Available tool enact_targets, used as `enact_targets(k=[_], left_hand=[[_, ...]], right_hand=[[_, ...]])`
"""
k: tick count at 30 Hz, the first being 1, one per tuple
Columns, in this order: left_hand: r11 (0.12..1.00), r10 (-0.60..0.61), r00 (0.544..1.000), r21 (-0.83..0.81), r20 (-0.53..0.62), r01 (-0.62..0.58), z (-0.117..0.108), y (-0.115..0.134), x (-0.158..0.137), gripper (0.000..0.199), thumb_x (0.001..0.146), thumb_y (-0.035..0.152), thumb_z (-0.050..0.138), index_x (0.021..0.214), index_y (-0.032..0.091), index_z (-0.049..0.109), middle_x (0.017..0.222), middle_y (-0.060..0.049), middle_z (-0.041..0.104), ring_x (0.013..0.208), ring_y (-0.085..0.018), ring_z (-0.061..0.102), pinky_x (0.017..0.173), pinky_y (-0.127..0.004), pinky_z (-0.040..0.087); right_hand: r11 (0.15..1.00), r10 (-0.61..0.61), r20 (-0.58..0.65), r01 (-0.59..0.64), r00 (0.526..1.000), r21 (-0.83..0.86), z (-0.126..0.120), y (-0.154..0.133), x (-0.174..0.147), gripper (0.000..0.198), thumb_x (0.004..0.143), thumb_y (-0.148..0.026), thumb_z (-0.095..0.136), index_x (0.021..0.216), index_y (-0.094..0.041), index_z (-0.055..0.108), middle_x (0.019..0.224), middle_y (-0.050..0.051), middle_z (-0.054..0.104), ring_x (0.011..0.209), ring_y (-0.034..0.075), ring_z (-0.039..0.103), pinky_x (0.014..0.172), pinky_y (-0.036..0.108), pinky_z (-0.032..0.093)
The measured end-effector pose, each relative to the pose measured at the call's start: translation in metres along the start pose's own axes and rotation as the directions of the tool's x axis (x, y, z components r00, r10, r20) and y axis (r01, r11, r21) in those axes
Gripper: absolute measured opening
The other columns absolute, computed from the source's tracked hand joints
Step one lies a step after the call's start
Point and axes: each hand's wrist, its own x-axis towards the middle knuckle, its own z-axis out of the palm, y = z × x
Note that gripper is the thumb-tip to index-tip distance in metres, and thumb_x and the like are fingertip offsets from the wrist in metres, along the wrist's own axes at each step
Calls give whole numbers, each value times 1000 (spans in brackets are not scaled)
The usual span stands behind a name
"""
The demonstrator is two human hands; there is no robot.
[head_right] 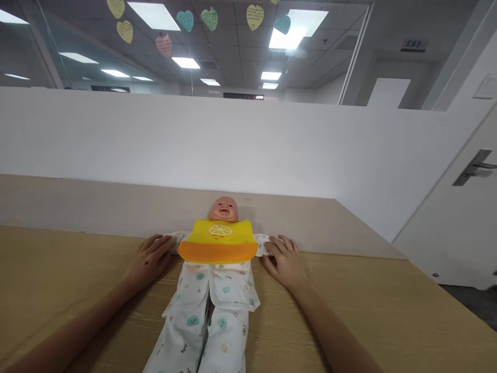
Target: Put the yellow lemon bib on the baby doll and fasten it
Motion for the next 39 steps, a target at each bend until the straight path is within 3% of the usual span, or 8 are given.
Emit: enact_targets(k=[4, 11, 19, 32, 39], left_hand=[[996, 58, 998, 67, 6, -58, 5, -9, -4, 33, 87, 29, 44, 113, 19, 63, 119, -10, 65, 117, -30, 52, 96, -49, 42], [999, -34, 998, 26, -49, 35, 11, -19, 6, 34, 90, 32, 43, 109, 15, 66, 103, -11, 70, 104, -28, 57, 92, -44, 45], [999, -25, 998, -23, -56, 24, 15, -22, 13, 27, 88, 31, 47, 89, 20, 72, 96, -8, 71, 99, -24, 56, 92, -42, 45], [997, -63, 991, -42, -118, 58, 11, -18, 13, 25, 89, 28, 45, 85, 16, 67, 89, -10, 70, 92, -24, 56, 87, -38, 44], [995, -70, 989, 64, -131, 79, 11, -15, 12, 25, 89, 27, 43, 85, 16, 66, 89, -9, 70, 93, -25, 56, 87, -40, 43]], right_hand=[[999, 43, 18, -43, 999, -16, 12, 11, -2, 32, 91, -39, 42, 107, -24, 66, 123, 6, 61, 120, 27, 47, 96, 45, 38], [990, 132, -54, -128, 990, 60, 28, 24, 0, 34, 92, -36, 42, 109, -18, 65, 109, 8, 68, 103, 24, 55, 91, 41, 42], [977, 152, -105, -134, 983, 168, 31, 27, 4, 27, 89, -35, 46, 87, -20, 68, 100, 7, 69, 96, 22, 58, 90, 41, 44], [956, 225, -172, -183, 959, 229, 26, 25, 5, 31, 90, -39, 44, 83, -20, 67, 93, 8, 69, 89, 22, 58, 87, 38, 44], [961, 227, -181, -190, 957, 200, 27, 27, 4, 30, 90, -37, 44, 84, -19, 67, 91, 8, 69, 89, 22, 57, 87, 39, 43]])
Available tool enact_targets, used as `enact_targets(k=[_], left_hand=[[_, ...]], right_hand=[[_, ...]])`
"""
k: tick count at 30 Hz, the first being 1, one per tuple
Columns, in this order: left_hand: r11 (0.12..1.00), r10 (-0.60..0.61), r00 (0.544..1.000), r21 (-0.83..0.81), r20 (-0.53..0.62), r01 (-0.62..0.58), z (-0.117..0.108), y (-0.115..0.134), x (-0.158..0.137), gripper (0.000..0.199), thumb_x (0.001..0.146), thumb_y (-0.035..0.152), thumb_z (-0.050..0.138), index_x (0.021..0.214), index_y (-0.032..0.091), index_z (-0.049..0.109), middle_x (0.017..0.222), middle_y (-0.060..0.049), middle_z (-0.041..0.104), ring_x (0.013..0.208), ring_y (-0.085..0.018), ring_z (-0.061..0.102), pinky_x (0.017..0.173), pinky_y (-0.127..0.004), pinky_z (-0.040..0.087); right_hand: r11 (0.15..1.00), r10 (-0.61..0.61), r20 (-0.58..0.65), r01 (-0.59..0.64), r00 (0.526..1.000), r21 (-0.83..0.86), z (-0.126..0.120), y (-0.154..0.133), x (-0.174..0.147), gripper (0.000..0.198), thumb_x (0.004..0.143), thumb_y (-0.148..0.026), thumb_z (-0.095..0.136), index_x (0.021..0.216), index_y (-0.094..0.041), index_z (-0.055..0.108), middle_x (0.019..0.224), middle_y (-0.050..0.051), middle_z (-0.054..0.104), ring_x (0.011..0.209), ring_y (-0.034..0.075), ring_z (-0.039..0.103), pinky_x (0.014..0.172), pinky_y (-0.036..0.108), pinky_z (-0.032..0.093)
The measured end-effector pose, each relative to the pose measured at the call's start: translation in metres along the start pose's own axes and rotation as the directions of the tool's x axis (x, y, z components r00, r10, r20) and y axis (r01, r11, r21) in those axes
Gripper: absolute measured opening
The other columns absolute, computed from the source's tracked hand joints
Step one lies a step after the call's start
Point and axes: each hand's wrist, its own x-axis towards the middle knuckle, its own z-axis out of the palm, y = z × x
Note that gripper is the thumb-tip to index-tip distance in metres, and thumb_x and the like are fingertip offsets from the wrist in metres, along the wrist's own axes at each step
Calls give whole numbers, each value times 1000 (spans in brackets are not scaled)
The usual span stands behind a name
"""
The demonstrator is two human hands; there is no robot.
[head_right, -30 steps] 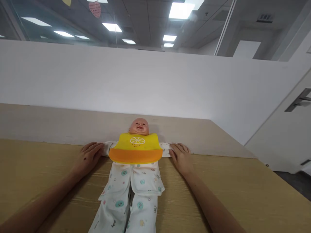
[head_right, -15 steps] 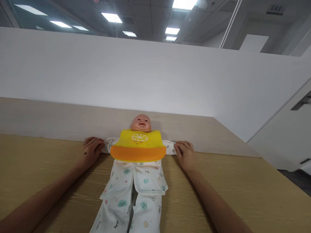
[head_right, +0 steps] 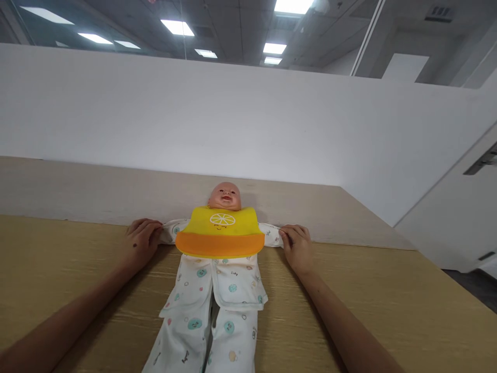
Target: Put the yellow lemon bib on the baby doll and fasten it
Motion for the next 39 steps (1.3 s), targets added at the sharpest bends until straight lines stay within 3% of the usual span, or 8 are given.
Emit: enact_targets(k=[4, 9, 13, 19, 23, 29, 34, 39], left_hand=[[997, 74, 997, 37, -34, -73, -4, 7, 0, 20, 87, 23, 46, 84, 16, 65, 92, -10, 67, 94, -25, 54, 87, -40, 43], [984, 157, 988, 79, 4, -157, -24, 31, -8, 14, 83, 17, 48, 81, 15, 61, 79, -10, 60, 76, -22, 52, 72, -35, 43], [966, 221, 961, -169, 166, -194, -48, 57, -24, 11, 78, 12, 46, 75, 16, 55, 72, -5, 56, 70, -18, 50, 64, -29, 41], [874, 307, 898, -467, 314, -135, -80, 89, -50, 17, 62, 9, 43, 74, 19, 49, 72, -3, 54, 71, -17, 48, 75, -35, 42], [914, 246, 848, -404, 469, -41, -82, 97, -52, 17, 60, 17, 50, 77, 19, 47, 82, -7, 56, 78, -22, 49, 72, -37, 41], [974, 53, 786, -204, 616, 94, -73, 102, -50, 8, 70, 15, 47, 78, 18, 47, 87, -9, 59, 84, -25, 50, 76, -39, 41], [981, 86, 816, -192, 572, 31, -72, 106, -54, 17, 67, 7, 50, 80, 18, 50, 85, -6, 62, 82, -22, 53, 73, -34, 41], [958, 285, 911, -104, 297, -266, -78, 101, -52, 18, 71, 5, 51, 85, 17, 54, 79, -4, 63, 73, -22, 51, 68, -33, 40]], right_hand=[[998, -49, 3, 49, 999, -50, -2, -6, -2, 23, 89, -31, 46, 88, -18, 65, 97, 9, 67, 94, 23, 55, 89, 42, 44], [992, -71, -8, 70, 997, -102, -15, -37, -21, 24, 84, -20, 46, 103, -18, 60, 111, 12, 59, 107, 26, 51, 94, 48, 44], [1000, -27, 157, 26, 987, 11, -36, -69, -50, 30, 81, -18, 44, 110, -19, 55, 112, 10, 58, 107, 25, 55, 95, 46, 46], [989, -48, 445, -20, 894, 146, -59, -97, -83, 58, 74, -15, 48, 132, -20, 41, 136, 10, 48, 123, 25, 50, 99, 40, 46], [989, -37, 514, -42, 857, 140, -59, -108, -80, 61, 73, -16, 49, 133, -18, 39, 137, 13, 48, 123, 28, 49, 99, 43, 46], [971, 29, 459, -134, 888, 197, -55, -119, -74, 50, 75, -11, 42, 123, -21, 43, 121, 9, 59, 106, 23, 60, 86, 37, 53], [947, 52, 362, -161, 931, 277, -53, -119, -75, 43, 77, -8, 40, 117, -21, 47, 115, 7, 61, 102, 18, 61, 86, 31, 52], [932, 68, 329, -178, 942, 317, -50, -115, -77, 41, 77, -9, 43, 115, -23, 49, 113, 5, 61, 100, 17, 60, 83, 29, 52]])
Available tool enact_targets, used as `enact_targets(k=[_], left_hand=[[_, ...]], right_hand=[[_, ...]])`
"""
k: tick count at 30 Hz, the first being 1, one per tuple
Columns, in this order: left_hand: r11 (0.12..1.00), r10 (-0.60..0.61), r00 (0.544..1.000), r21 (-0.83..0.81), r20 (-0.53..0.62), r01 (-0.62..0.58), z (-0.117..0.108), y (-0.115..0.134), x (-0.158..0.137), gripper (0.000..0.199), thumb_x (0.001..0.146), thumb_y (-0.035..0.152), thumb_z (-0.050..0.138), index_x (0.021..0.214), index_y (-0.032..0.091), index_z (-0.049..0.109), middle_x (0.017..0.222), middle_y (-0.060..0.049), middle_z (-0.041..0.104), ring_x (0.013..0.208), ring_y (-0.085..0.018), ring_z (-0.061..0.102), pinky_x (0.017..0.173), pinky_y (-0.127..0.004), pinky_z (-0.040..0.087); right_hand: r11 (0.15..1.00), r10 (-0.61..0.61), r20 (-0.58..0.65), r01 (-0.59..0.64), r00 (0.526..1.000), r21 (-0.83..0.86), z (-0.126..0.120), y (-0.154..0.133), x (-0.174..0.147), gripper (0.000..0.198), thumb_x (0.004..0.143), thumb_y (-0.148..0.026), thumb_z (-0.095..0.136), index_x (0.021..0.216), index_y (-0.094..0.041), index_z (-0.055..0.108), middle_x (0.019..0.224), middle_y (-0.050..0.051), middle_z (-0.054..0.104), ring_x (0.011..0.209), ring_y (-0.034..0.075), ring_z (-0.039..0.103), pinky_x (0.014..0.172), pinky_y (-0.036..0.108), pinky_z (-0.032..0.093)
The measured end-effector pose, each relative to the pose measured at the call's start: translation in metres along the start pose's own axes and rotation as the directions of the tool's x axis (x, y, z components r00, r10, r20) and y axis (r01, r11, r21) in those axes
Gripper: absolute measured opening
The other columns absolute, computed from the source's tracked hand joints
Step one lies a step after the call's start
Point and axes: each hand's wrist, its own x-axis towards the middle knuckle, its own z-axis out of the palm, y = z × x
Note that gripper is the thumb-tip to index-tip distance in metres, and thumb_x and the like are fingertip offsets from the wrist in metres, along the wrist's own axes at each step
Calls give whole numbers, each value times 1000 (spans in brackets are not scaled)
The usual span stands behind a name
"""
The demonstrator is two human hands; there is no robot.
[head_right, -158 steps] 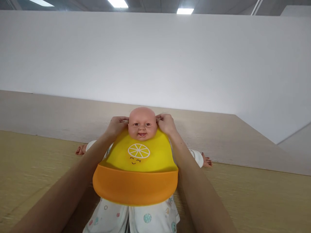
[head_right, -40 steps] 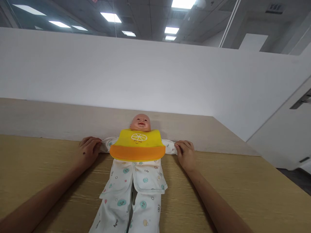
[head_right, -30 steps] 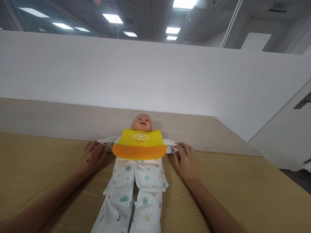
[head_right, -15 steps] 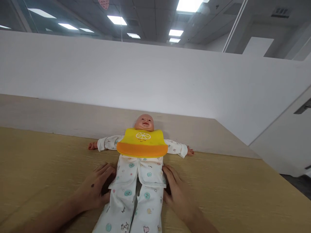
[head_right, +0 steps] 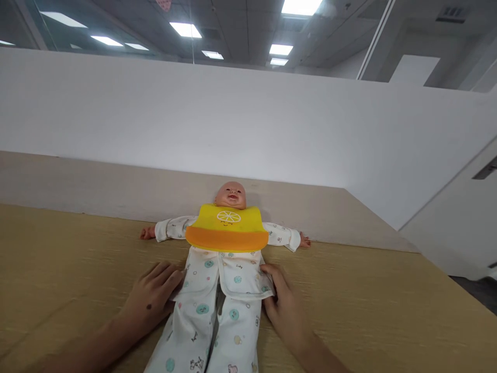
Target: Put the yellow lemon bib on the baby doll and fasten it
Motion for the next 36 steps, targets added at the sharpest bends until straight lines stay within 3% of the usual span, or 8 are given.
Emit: enact_targets(k=[4, 6, 8, 12, 19, 22, 29, 36], left_hand=[[989, 114, 981, 113, -156, -97, -5, -1, 3, 12, 82, 8, 45, 80, 17, 51, 73, -5, 61, 67, -20, 51, 67, -33, 40], [999, 31, 996, 23, -84, -29, -4, 0, 3, 8, 81, 11, 46, 81, 18, 50, 75, -5, 62, 67, -20, 53, 65, -32, 41], [988, -107, 991, -101, 77, 115, -1, 1, 2, 8, 79, 15, 49, 87, 17, 50, 79, -6, 64, 71, -20, 57, 66, -31, 42], [919, -282, 893, -169, 351, 356, -1, 0, 4, 31, 73, 21, 52, 104, 18, 50, 92, -6, 67, 86, -23, 61, 76, -35, 43], [912, -300, 856, -137, 421, 386, -10, 2, 8, 28, 76, 31, 54, 101, 19, 55, 111, -10, 65, 101, -29, 58, 84, -42, 40], [911, -326, 842, -95, 429, 401, -8, 5, 7, 20, 77, 28, 54, 95, 19, 58, 109, -10, 65, 99, -28, 59, 83, -41, 41], [895, -263, 878, -239, 400, 377, -3, 2, 7, 14, 75, 18, 52, 85, 21, 61, 92, -7, 67, 93, -23, 61, 81, -34, 44], [863, -142, 911, -403, 387, 306, 2, -13, 6, 19, 70, 14, 53, 86, 20, 60, 92, -6, 66, 91, -21, 60, 81, -30, 45]], right_hand=[[1000, 16, 25, -16, 1000, 16, 1, -1, -1, 42, 76, -9, 43, 115, -22, 49, 112, 6, 60, 101, 19, 60, 84, 31, 52], [999, 37, 62, -38, 997, 10, 2, -3, -3, 45, 75, -8, 42, 117, -22, 48, 115, 7, 59, 103, 18, 59, 86, 32, 51], [998, 59, 95, -61, 994, 10, 3, -5, -5, 49, 75, -7, 40, 120, -22, 45, 119, 7, 57, 106, 18, 57, 89, 33, 51], [997, 66, 114, -70, 991, 30, 4, -8, -8, 53, 74, -7, 39, 124, -22, 42, 124, 7, 54, 112, 18, 55, 93, 34, 49], [999, 40, 124, -44, 992, 26, 3, -11, -6, 51, 77, -7, 39, 124, -24, 40, 123, 7, 54, 110, 17, 55, 92, 33, 50], [1000, 9, 120, -11, 993, 16, 2, -11, -5, 48, 78, -8, 39, 124, -23, 41, 122, 8, 54, 109, 18, 56, 91, 33, 50], [1000, 16, 136, -16, 991, 0, 4, -5, -6, 48, 79, -9, 39, 125, -23, 38, 121, 8, 53, 107, 19, 55, 88, 35, 50], [999, -7, 132, 12, 991, -35, 3, 2, -5, 45, 80, -17, 43, 124, -24, 41, 123, 9, 54, 109, 26, 56, 87, 42, 49]])
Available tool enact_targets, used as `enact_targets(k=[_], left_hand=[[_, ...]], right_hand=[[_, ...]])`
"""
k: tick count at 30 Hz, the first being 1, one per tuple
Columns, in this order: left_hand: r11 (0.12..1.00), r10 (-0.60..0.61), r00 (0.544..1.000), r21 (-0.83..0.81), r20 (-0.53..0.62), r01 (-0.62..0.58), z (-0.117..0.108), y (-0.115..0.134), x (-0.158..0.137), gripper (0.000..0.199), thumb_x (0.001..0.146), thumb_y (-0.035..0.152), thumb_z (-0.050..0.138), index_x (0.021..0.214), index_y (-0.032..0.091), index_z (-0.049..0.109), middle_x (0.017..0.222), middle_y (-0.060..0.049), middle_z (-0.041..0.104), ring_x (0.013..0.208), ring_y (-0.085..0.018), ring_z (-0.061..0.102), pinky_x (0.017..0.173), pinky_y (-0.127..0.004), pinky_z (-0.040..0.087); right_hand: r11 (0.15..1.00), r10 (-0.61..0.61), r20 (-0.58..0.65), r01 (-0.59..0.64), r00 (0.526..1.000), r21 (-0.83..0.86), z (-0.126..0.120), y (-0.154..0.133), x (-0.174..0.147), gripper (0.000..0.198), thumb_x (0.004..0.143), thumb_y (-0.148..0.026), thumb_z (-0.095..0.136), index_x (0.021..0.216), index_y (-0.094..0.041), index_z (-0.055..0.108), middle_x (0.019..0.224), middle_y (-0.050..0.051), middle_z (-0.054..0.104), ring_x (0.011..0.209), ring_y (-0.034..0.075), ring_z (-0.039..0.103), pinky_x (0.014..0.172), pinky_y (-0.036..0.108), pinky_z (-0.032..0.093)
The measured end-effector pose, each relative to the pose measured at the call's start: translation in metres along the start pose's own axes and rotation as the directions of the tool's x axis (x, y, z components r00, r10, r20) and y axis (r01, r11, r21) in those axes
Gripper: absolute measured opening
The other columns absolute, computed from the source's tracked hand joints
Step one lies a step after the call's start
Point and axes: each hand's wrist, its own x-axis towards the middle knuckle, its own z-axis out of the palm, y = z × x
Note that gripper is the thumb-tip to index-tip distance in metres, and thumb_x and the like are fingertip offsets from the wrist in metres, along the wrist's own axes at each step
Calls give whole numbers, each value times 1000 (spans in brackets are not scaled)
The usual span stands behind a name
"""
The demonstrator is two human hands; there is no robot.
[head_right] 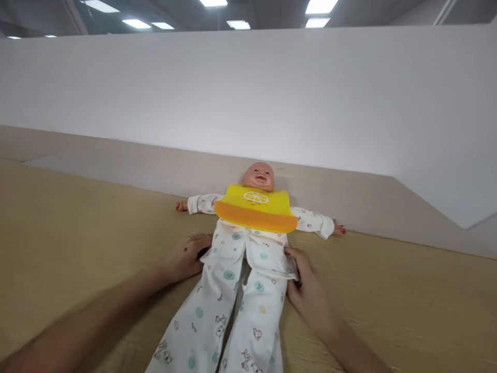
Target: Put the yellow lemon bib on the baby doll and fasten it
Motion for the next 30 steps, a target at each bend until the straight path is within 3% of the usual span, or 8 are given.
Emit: enact_targets(k=[4, 9, 15, 20, 25, 30], left_hand=[[1000, 9, 1000, 16, 13, -9, 0, -1, 0, 16, 71, 17, 54, 87, 19, 58, 94, -7, 65, 92, -21, 59, 79, -29, 43], [994, -55, 998, 95, 14, 53, -2, 2, -2, 8, 70, 18, 53, 78, 19, 52, 81, -3, 62, 77, -18, 56, 66, -26, 39], [988, -23, 1000, 154, -16, 25, -3, 3, -5, 9, 71, 17, 51, 79, 20, 50, 79, -3, 61, 75, -18, 55, 64, -27, 37], [987, -63, 998, 143, -23, 66, -3, 4, -6, 10, 71, 18, 52, 81, 20, 49, 80, -3, 61, 74, -18, 55, 63, -27, 38], [989, -61, 998, 136, -16, 63, -3, 4, -7, 17, 73, 17, 51, 90, 20, 51, 86, -4, 63, 80, -19, 58, 67, -28, 40], [991, -87, 996, 102, 15, 85, -7, 10, -11, 26, 73, 15, 50, 99, 19, 52, 92, -5, 64, 83, -20, 59, 71, -29, 43]], right_hand=[[1000, 22, -5, -22, 1000, 13, -2, 1, 2, 43, 79, -23, 45, 122, -25, 45, 119, 9, 57, 98, 27, 60, 77, 40, 51], [998, 59, 22, -59, 998, 8, -4, -3, 3, 44, 78, -24, 45, 122, -22, 44, 116, 10, 58, 88, 25, 62, 72, 39, 51], [999, 33, -13, -33, 999, 1, -4, -11, 6, 41, 78, -21, 42, 119, -20, 46, 114, 10, 59, 93, 24, 60, 75, 38, 51], [999, 44, 6, -44, 999, -4, -5, -12, 5, 42, 78, -19, 41, 120, -18, 46, 114, 10, 58, 95, 23, 60, 79, 38, 51], [998, 56, 21, -56, 998, 13, -5, -11, 5, 44, 78, -18, 43, 122, -19, 45, 119, 11, 57, 91, 22, 60, 77, 38, 51], [998, 55, 21, -56, 998, 24, -4, -11, 6, 44, 77, -17, 43, 121, -19, 45, 120, 10, 57, 103, 24, 58, 84, 39, 49]])
